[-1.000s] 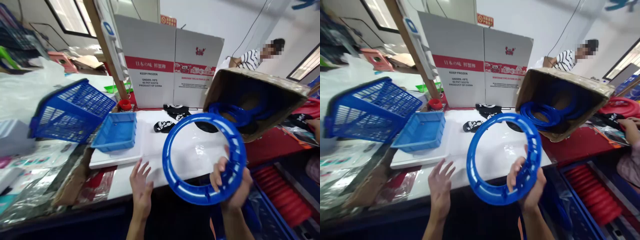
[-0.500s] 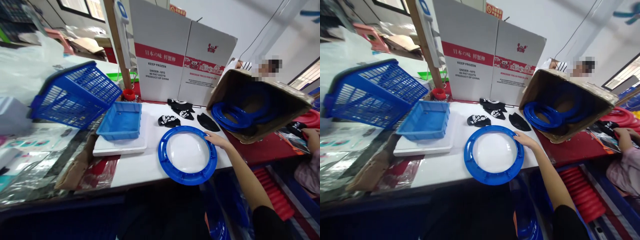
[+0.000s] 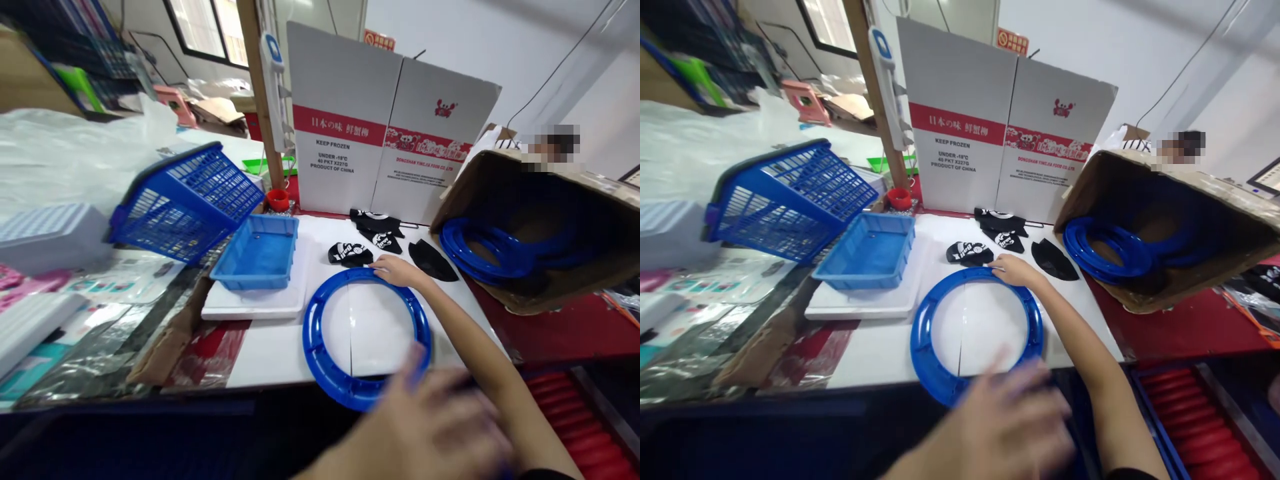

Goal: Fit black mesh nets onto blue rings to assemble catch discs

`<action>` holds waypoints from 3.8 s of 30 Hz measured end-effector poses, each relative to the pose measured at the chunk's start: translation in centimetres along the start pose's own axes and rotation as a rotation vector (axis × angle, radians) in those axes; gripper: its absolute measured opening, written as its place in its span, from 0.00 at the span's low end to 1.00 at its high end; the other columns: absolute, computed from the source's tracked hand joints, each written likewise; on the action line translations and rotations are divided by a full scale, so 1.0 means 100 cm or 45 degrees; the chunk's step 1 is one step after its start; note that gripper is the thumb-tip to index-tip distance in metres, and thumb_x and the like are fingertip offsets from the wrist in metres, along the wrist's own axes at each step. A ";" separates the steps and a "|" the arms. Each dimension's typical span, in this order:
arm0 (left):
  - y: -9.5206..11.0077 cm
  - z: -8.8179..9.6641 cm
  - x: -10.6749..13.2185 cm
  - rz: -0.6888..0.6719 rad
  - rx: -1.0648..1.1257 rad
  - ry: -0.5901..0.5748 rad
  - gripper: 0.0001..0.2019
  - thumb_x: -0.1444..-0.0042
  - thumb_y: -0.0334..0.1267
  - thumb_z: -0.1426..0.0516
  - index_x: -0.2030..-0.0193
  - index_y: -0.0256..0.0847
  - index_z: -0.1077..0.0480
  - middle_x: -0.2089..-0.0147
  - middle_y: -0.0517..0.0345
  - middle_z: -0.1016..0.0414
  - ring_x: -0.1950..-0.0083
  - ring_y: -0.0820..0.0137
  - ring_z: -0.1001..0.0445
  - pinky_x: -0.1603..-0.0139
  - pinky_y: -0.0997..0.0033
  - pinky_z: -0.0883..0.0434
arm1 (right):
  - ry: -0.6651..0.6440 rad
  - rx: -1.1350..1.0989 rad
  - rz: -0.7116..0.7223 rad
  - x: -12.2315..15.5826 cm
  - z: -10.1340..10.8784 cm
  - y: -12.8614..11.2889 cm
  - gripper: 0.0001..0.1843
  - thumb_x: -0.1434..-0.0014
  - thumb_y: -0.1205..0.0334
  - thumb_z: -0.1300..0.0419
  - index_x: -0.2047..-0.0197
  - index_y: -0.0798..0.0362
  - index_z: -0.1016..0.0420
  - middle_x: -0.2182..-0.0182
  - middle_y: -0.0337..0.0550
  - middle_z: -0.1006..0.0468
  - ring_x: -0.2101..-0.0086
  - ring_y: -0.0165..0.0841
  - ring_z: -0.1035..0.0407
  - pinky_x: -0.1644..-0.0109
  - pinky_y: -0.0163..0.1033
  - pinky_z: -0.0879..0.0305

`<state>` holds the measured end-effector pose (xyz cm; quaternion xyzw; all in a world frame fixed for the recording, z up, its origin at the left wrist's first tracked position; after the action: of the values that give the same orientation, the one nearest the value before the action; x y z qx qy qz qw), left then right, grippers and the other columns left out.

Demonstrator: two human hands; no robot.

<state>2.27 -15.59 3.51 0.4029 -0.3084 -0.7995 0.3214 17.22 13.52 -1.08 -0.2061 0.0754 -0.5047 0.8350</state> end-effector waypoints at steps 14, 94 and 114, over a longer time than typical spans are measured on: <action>-0.144 0.049 0.005 0.296 -0.653 0.348 0.14 0.26 0.41 0.44 0.41 0.44 0.22 0.27 0.41 0.27 0.23 0.44 0.32 0.22 0.27 0.38 | 0.759 -0.076 -0.108 -0.052 0.046 0.005 0.17 0.23 0.59 0.54 0.50 0.50 0.23 0.52 0.50 0.19 0.49 0.43 0.28 0.42 0.44 0.35; -0.165 0.030 -0.128 0.073 -0.420 -0.999 0.28 0.41 0.33 0.32 0.34 0.41 0.26 0.22 0.39 0.35 0.20 0.46 0.38 0.22 0.43 0.37 | -0.395 0.224 0.125 0.074 -0.019 -0.048 0.20 0.42 0.63 0.28 0.46 0.53 0.21 0.47 0.56 0.19 0.49 0.52 0.23 0.52 0.49 0.25; -0.139 0.029 -0.124 0.344 -0.669 -0.852 0.27 0.32 0.63 0.41 0.60 0.38 0.17 0.63 0.40 0.17 0.57 0.48 0.17 0.54 0.56 0.25 | -0.421 0.283 0.148 0.075 -0.022 -0.057 0.13 0.41 0.66 0.28 0.53 0.51 0.23 0.55 0.49 0.19 0.58 0.45 0.24 0.62 0.43 0.34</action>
<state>1.96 2.92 0.03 -0.0174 -0.2318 -0.8879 0.3969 15.44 4.04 0.00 -0.1879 -0.1071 -0.4200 0.8814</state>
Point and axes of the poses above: each hand's wrist, its own x-axis away from the middle knuckle, its own z-axis out of the back of the hand, y = z × x, the point moved 6 cm from there along -x, towards the middle knuckle
